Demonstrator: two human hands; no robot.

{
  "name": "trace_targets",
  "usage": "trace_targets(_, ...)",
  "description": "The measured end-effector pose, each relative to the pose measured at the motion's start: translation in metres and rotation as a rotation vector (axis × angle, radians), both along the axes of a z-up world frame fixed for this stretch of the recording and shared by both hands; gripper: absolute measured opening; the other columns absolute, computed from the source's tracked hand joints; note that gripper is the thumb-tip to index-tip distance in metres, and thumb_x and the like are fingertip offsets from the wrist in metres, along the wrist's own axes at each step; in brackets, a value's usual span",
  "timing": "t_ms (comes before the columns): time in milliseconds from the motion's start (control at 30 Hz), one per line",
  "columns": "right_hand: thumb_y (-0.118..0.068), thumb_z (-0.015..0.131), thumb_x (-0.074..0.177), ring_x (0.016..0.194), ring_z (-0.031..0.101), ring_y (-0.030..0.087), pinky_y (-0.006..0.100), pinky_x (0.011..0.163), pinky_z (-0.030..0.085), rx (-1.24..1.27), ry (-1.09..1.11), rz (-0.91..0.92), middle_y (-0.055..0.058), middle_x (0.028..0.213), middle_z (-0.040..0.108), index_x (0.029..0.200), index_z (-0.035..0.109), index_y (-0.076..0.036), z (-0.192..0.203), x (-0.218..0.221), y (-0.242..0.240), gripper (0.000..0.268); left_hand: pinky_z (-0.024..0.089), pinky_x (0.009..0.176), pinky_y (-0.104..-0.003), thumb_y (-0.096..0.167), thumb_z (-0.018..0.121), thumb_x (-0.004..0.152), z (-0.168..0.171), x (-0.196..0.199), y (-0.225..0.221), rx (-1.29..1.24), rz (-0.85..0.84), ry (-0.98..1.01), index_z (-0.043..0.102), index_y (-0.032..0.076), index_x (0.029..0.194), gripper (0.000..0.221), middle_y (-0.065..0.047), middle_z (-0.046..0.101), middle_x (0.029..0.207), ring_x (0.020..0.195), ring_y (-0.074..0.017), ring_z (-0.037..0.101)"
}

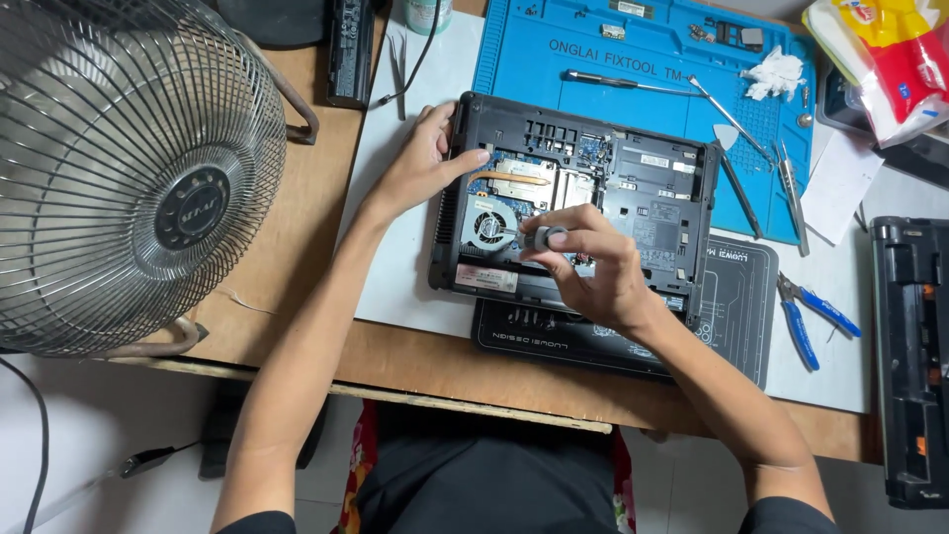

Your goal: The person is disassembling a laptop by using a screwdriver to remove internal screws from the motherboard and cooling assembly.

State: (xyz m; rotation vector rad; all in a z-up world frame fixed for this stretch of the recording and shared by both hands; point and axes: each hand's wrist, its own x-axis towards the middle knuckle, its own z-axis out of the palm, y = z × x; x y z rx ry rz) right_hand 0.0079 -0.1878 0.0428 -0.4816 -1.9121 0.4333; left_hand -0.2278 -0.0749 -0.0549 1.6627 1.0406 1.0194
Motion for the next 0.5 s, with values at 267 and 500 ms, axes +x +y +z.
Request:
trace_targets(267, 0.012, 0.062, 0.099, 0.092, 0.073, 0.036, 0.034, 0.067, 0.066, -0.042, -0.017, 0.077, 0.028, 0.103, 0.056, 0.125, 0.027, -0.016, 0.032, 0.018, -0.001, 0.052, 0.053, 0.102, -0.029, 0.025, 0.073, 0.095, 0.037, 0.012, -0.009, -0.076, -0.075, -0.202, 0.037, 0.000, 0.149, 0.070, -0.013, 0.057, 0.132, 0.118, -0.0213, 0.062)
trace_targets(500, 0.005, 0.069, 0.098, 0.091, 0.076, 0.033, 0.037, 0.072, 0.065, -0.034, -0.045, 0.116, 0.025, 0.102, 0.060, 0.127, 0.030, -0.016, 0.030, 0.023, 0.000, 0.053, 0.049, 0.109, -0.030, 0.027, 0.074, 0.095, 0.050, 0.012, -0.018, -0.039, -0.035, -0.221, 0.028, 0.000, 0.156, 0.081, -0.012, 0.055, 0.132, 0.124, -0.0222, 0.059)
